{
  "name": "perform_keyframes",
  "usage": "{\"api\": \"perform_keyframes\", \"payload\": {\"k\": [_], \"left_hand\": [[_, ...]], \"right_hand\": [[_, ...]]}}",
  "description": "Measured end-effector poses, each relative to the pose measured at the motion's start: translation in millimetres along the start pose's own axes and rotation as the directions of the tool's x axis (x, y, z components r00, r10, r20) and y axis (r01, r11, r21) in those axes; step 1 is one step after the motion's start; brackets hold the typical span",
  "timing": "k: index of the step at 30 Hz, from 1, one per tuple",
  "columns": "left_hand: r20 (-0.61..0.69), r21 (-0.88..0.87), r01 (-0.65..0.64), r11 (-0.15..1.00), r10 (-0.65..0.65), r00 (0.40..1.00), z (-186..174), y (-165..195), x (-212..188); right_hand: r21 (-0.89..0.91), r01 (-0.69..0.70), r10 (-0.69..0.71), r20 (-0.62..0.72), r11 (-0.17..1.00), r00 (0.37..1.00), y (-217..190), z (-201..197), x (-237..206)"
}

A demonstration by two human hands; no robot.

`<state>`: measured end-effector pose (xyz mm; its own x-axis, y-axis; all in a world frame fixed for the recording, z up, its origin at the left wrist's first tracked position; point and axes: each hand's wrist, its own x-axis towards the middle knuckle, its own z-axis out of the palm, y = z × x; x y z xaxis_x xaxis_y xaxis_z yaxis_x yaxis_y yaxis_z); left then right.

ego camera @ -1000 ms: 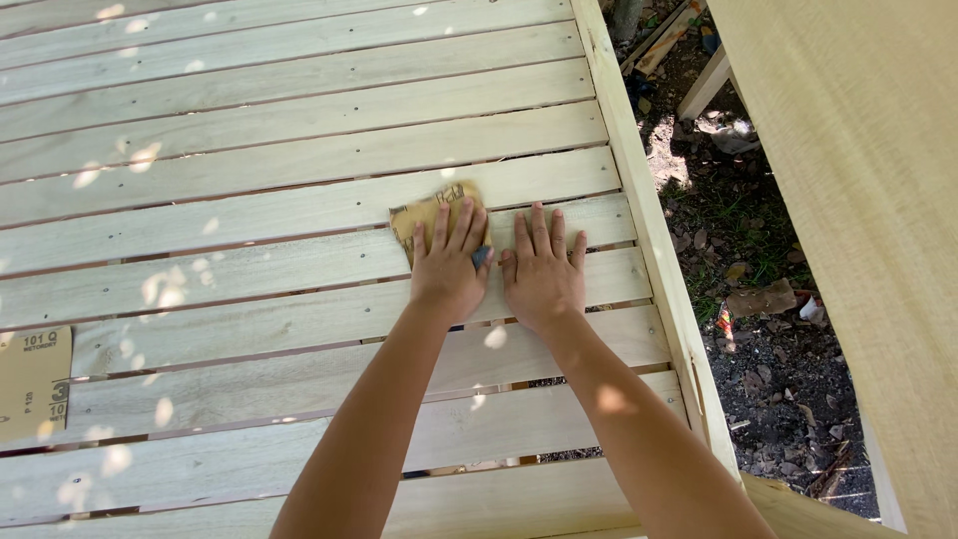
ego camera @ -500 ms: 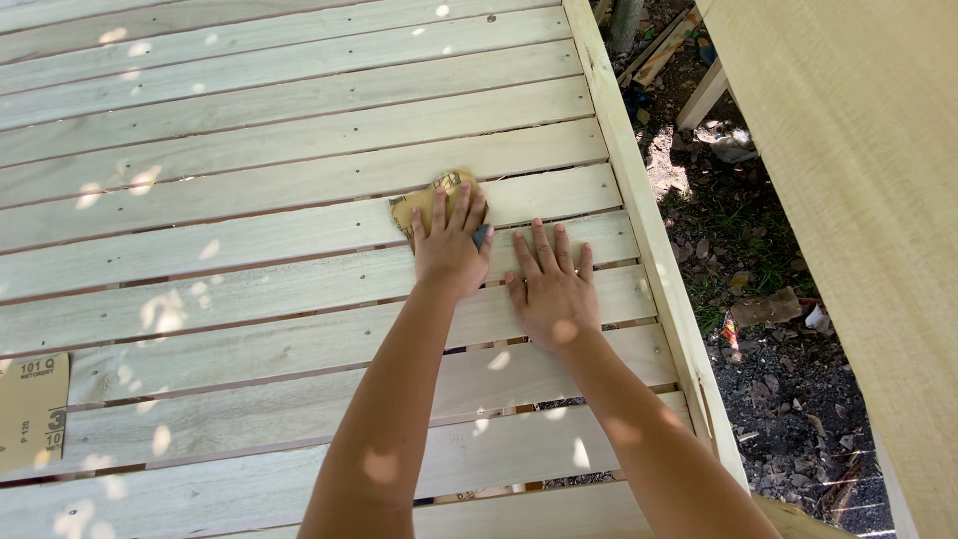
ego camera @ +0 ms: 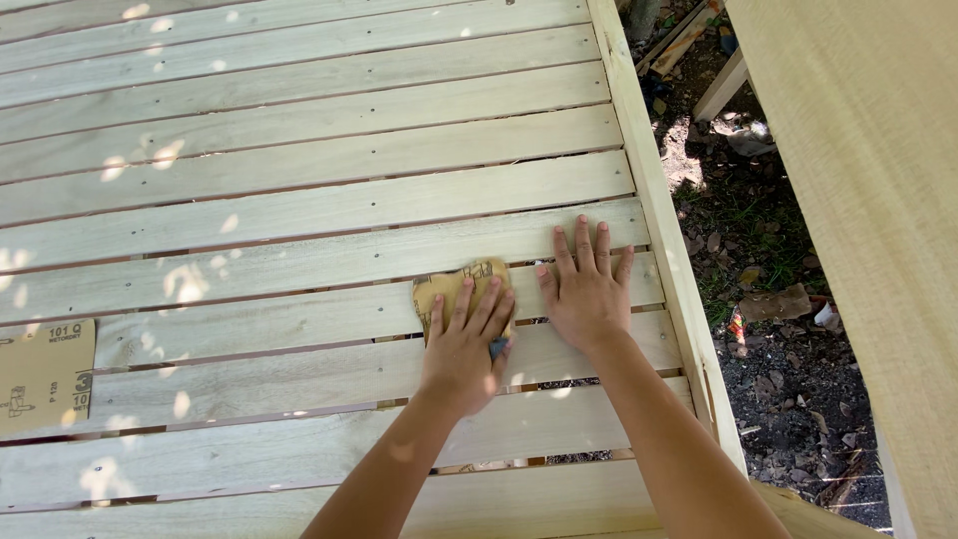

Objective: The person sands the slatted wooden surface of a furniture frame, rubbing a sanding block wrapped in abrasive paper back and forth across the planks. They work over different sections of the slats and along the edge rail, steadying the frame with their free hand.

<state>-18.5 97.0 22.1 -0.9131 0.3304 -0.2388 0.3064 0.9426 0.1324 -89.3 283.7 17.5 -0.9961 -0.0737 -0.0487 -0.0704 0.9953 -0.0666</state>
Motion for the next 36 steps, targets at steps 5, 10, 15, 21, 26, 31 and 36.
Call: {"api": "perform_keyframes", "payload": {"k": [5, 10, 15, 21, 26, 31, 36], "left_hand": [[-0.096, -0.005, 0.123, 0.992, -0.123, 0.988, -28, -25, 109], [-0.135, -0.047, 0.196, 0.980, -0.200, 0.970, -34, -27, 144], [-0.169, -0.011, 0.016, 1.000, -0.017, 0.985, 3, -3, 38], [-0.073, -0.046, -0.052, 0.998, 0.048, 0.996, 27, 17, -52], [-0.084, -0.001, 0.118, 0.993, -0.118, 0.990, 1, -9, 39], [-0.159, -0.041, 0.216, 0.975, -0.220, 0.962, -16, -22, 99], [-0.123, -0.025, 0.102, 0.994, -0.105, 0.987, 15, -15, 8]], "right_hand": [[0.018, -0.026, 0.026, 0.007, 0.999, 1.000, -2, -1, 8], [0.028, -0.043, 0.044, -0.024, 0.999, 0.999, 1, 1, 22], [0.013, 0.030, -0.030, -0.046, 0.999, 0.999, 6, 7, 12], [0.020, 0.087, -0.087, -0.040, 0.996, 0.995, 7, 13, -33], [-0.006, 0.037, -0.037, 0.011, 0.999, 0.999, 2, 6, -39], [0.028, 0.015, -0.016, 0.035, 0.999, 0.999, 1, 1, -35], [0.055, 0.066, -0.065, -0.020, 0.996, 0.998, 6, 5, -43]]}}
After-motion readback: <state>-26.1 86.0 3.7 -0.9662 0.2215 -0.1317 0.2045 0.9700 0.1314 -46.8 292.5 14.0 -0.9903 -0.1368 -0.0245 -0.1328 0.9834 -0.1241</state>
